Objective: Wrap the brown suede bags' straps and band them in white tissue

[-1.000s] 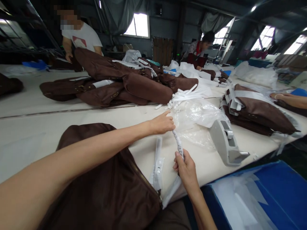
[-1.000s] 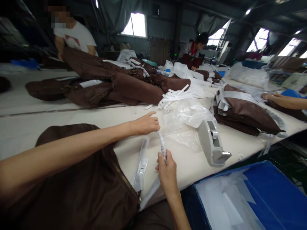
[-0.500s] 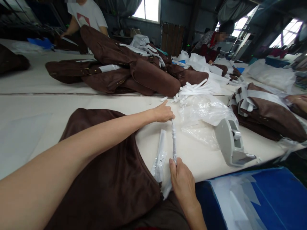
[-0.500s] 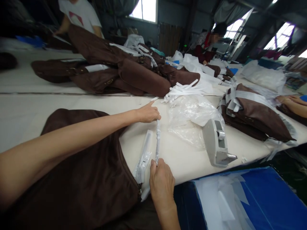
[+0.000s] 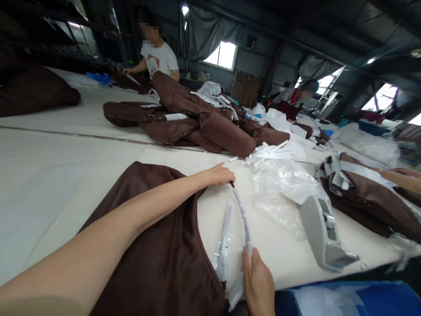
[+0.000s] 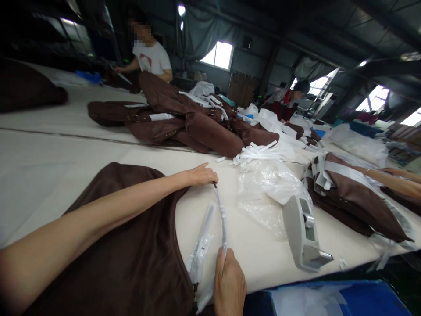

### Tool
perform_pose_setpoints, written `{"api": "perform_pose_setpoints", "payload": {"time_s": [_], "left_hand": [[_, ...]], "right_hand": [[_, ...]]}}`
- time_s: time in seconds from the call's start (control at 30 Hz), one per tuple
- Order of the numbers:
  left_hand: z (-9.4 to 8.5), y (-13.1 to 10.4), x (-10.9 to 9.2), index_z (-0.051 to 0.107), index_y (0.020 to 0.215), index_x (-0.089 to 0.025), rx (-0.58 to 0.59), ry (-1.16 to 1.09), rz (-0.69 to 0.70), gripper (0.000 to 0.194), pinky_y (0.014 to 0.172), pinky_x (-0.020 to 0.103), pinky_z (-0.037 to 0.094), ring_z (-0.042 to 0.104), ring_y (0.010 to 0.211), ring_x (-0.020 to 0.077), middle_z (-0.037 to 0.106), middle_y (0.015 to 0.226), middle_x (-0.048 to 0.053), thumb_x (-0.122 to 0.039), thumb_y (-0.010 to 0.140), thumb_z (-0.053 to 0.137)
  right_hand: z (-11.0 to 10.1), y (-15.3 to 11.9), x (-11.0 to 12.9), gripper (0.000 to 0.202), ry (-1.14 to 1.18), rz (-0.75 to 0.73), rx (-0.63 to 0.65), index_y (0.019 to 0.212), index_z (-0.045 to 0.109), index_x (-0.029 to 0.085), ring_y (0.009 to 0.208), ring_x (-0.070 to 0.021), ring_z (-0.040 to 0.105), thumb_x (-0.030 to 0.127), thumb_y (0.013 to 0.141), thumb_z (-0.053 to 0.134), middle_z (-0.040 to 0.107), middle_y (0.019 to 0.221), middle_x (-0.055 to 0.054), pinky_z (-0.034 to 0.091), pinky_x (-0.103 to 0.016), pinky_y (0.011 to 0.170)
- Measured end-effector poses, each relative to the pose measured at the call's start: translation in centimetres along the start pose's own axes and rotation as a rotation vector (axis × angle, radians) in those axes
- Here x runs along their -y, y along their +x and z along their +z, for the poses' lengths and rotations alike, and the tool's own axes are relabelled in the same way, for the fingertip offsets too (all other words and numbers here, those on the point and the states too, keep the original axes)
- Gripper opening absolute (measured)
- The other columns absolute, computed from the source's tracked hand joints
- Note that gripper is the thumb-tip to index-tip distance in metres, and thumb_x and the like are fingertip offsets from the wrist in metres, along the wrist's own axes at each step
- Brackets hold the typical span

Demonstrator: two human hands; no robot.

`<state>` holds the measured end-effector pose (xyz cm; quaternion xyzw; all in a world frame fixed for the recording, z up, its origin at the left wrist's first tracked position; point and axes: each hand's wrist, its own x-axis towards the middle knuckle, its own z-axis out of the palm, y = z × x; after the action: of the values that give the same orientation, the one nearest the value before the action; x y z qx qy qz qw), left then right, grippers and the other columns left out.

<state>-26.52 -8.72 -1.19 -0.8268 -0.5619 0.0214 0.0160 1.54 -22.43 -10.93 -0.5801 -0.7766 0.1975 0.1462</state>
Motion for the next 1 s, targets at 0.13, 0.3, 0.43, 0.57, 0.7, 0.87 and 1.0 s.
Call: {"api": "perform_pose_setpoints", "payload": {"time_s": [0.13,0.3,0.43,0.57,0.7,0.87,1.0], "left_hand": [[-0.1,0.0,-2.0,0.057,0.129,-0.032,-0.037,-0.028,0.141,0.060,0.115,0.053,0.021,0.049,0.129,0.0261,0.063,0.134,0.005,-0.007,0.076,0.065],[0.1,1.6,-5.0,0.067,0.110,-0.030,-0.069,0.068,0.444,0.038,0.114,0.049,0.024,0.060,0.114,0.0231,0.075,0.104,0.003,-0.006,0.081,0.060],[-0.5,2.7,-5.3,0.068,0.080,-0.022,-0.079,0.065,0.455,0.024,0.107,0.045,0.032,0.064,0.093,0.0221,0.075,0.086,0.007,-0.005,0.086,0.053],[-1.3,3.5,-4.9,0.067,0.079,-0.022,-0.080,0.044,0.450,0.022,0.106,0.044,0.030,0.063,0.093,0.0219,0.074,0.087,0.008,-0.007,0.087,0.052],[-1.0,3.8,-3.4,0.066,0.075,-0.022,-0.052,0.029,0.380,0.024,0.111,0.046,0.024,0.062,0.097,0.0212,0.075,0.084,0.005,-0.004,0.084,0.053],[0.2,3.4,-0.7,0.066,0.079,-0.022,0.014,0.019,0.230,0.025,0.114,0.053,0.020,0.061,0.103,0.0205,0.076,0.091,0.003,-0.003,0.084,0.052],[0.5,2.9,-0.6,0.068,0.083,-0.022,0.090,0.013,0.108,0.022,0.114,0.054,0.022,0.061,0.106,0.0202,0.076,0.098,0.004,-0.010,0.089,0.051]], "right_hand": [[0.0,0.1,0.6,0.074,-0.007,0.032,0.004,0.088,0.061,0.023,0.077,-0.0313,0.071,0.067,0.096,0.002,0.073,0.079,-0.014,0.043,-0.035,0.065],[-1.8,-0.4,0.5,0.064,0.161,0.027,0.050,0.080,0.057,0.023,0.070,-0.0281,0.066,0.070,0.095,0.015,0.068,0.070,-0.009,0.041,-0.034,0.066],[-4.4,1.1,-0.1,0.059,0.402,0.055,0.069,0.090,0.063,0.021,0.075,-0.0237,0.064,0.070,0.093,0.030,0.070,0.081,-0.007,0.044,-0.030,0.066],[-5.2,4.4,0.8,0.052,0.447,0.079,0.025,0.103,0.061,0.021,0.083,-0.0222,0.064,0.066,0.093,0.037,0.070,0.095,-0.007,0.045,-0.028,0.068],[-3.9,4.2,2.4,0.037,0.307,0.035,0.203,0.073,0.051,0.023,0.068,-0.0209,0.059,0.053,0.094,0.042,0.061,0.066,-0.001,0.039,-0.028,0.065],[-2.9,1.6,2.7,0.034,0.171,0.061,0.234,0.079,0.046,0.025,0.077,-0.0255,0.063,0.048,0.098,0.029,0.066,0.074,-0.005,0.038,-0.031,0.069],[-2.5,2.1,2.9,0.036,0.104,0.088,0.239,0.079,0.046,0.025,0.077,-0.0268,0.065,0.050,0.098,0.027,0.067,0.074,-0.006,0.039,-0.032,0.069]]}}
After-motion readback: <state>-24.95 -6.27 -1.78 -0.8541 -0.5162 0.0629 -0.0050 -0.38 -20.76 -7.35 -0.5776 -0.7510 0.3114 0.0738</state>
